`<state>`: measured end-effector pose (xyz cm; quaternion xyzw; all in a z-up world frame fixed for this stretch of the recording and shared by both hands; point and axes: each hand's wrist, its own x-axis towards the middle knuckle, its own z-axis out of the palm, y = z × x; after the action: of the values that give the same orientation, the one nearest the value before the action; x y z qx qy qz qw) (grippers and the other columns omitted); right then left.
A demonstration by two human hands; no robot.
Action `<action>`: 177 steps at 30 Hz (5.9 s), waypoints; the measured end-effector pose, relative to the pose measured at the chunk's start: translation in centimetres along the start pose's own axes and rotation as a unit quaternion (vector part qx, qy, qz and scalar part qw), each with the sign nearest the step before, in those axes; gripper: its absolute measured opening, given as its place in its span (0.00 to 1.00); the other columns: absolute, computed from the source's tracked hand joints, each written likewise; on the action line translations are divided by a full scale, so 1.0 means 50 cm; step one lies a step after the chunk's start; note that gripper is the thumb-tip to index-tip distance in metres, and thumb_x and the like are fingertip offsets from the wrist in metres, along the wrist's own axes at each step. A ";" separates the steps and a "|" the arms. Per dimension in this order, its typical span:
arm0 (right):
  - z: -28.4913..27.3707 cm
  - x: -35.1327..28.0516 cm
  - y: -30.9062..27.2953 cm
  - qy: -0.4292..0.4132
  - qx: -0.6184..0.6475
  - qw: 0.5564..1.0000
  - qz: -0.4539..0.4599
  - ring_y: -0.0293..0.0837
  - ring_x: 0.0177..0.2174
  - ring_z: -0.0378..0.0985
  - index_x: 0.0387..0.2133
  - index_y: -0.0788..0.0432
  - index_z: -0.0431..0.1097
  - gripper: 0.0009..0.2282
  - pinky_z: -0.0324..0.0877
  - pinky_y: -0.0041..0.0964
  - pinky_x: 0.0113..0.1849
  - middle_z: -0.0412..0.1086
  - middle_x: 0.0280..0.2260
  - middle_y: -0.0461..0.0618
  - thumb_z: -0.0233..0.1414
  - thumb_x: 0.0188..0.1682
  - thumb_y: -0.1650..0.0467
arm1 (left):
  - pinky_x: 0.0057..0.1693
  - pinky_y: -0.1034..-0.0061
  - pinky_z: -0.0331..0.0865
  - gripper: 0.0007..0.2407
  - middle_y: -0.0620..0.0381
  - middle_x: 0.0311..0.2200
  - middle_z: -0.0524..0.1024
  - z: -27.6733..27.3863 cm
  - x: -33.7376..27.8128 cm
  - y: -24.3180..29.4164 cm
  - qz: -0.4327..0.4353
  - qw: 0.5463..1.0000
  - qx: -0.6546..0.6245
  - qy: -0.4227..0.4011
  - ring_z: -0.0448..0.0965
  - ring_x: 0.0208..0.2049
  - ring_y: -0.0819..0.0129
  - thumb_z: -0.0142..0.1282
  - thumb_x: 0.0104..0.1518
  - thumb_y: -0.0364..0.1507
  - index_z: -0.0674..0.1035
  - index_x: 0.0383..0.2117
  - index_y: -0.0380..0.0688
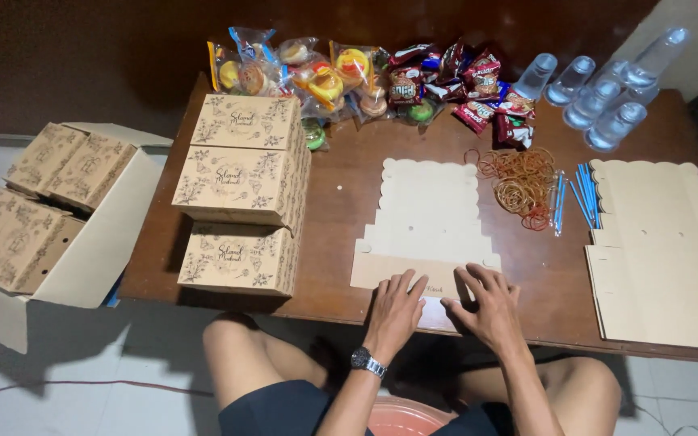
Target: Assembling a cardboard snack box by folding a flat template and securing tabs.
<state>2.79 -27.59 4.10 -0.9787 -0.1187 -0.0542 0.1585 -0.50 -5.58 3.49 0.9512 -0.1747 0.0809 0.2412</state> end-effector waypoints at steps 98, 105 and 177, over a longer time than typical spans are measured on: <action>0.084 0.050 0.122 0.181 0.390 0.888 0.164 0.54 0.36 0.80 0.52 0.66 0.72 0.19 0.74 0.48 0.37 0.77 0.37 0.65 0.65 0.49 0.73 | 0.47 0.57 0.78 0.12 0.40 0.36 0.80 -0.101 0.019 -0.208 -0.224 0.940 -0.235 0.103 0.83 0.42 0.43 0.60 0.61 0.35 0.78 0.44 0.40; 0.057 0.055 0.080 0.217 0.291 0.917 0.167 0.58 0.35 0.80 0.54 0.67 0.71 0.25 0.73 0.49 0.35 0.77 0.38 0.65 0.68 0.44 0.69 | 0.53 0.62 0.68 0.19 0.45 0.37 0.76 -0.058 0.019 -0.198 -0.176 0.964 -0.110 0.169 0.75 0.47 0.51 0.59 0.59 0.28 0.72 0.56 0.37; 0.075 0.088 -0.127 -0.009 -0.007 0.994 0.110 0.57 0.70 0.46 0.68 0.46 0.56 0.33 0.44 0.57 0.65 0.51 0.70 0.60 0.42 0.53 0.45 | 0.71 0.41 0.25 0.24 0.48 0.72 0.53 -0.012 0.090 -0.035 -0.187 0.982 0.036 -0.012 0.43 0.74 0.51 0.38 0.63 0.45 0.66 0.67 0.61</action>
<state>5.70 -19.56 3.07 -0.9873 -0.0116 -0.0283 0.1556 4.27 -5.14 4.32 0.9760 0.0061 0.0291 0.2156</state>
